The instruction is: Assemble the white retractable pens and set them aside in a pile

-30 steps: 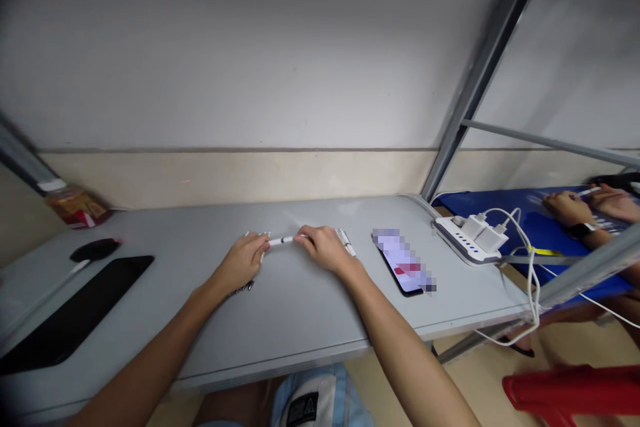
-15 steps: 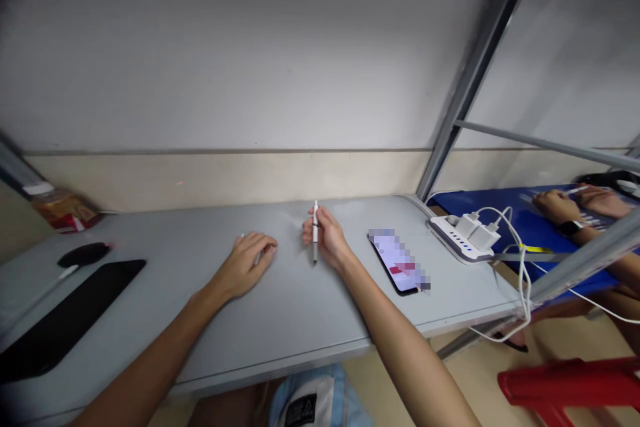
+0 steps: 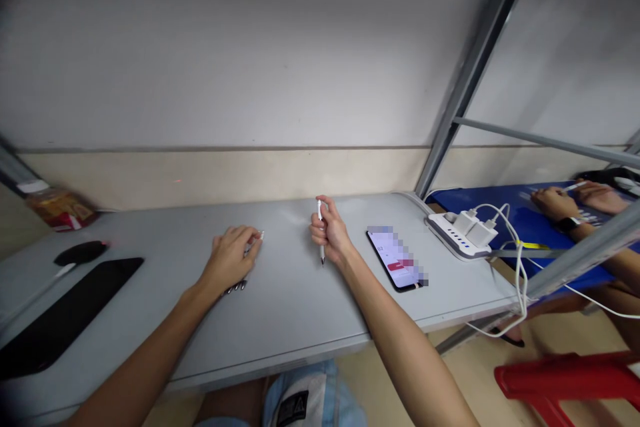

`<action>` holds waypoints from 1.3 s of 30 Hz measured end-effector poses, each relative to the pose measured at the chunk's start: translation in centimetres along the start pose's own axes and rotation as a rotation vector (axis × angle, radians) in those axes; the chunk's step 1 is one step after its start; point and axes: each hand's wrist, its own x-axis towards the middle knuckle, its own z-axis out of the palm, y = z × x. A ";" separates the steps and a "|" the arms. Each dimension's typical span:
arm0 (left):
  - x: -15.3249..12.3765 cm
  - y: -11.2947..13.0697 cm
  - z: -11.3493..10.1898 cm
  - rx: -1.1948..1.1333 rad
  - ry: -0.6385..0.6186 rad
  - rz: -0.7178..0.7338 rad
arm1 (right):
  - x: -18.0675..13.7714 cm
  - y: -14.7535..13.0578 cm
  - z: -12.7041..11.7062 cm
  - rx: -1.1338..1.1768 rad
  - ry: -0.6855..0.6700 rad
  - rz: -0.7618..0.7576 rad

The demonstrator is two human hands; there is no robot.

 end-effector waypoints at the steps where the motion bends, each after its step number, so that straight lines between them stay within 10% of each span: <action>1: 0.0 -0.1 0.0 0.011 -0.006 -0.009 | 0.0 0.0 0.0 -0.005 -0.003 -0.002; 18: -0.2 -0.5 0.4 0.167 -0.056 -0.059 | 0.2 -0.1 -0.4 -0.110 0.052 -0.002; 28: -0.3 -0.6 0.8 0.134 -0.081 -0.018 | 0.2 -0.4 -2.0 -0.899 0.197 -0.168; 39: -0.3 -0.2 0.6 0.100 -0.102 -0.012 | 0.1 -1.0 -2.7 -1.455 0.316 0.137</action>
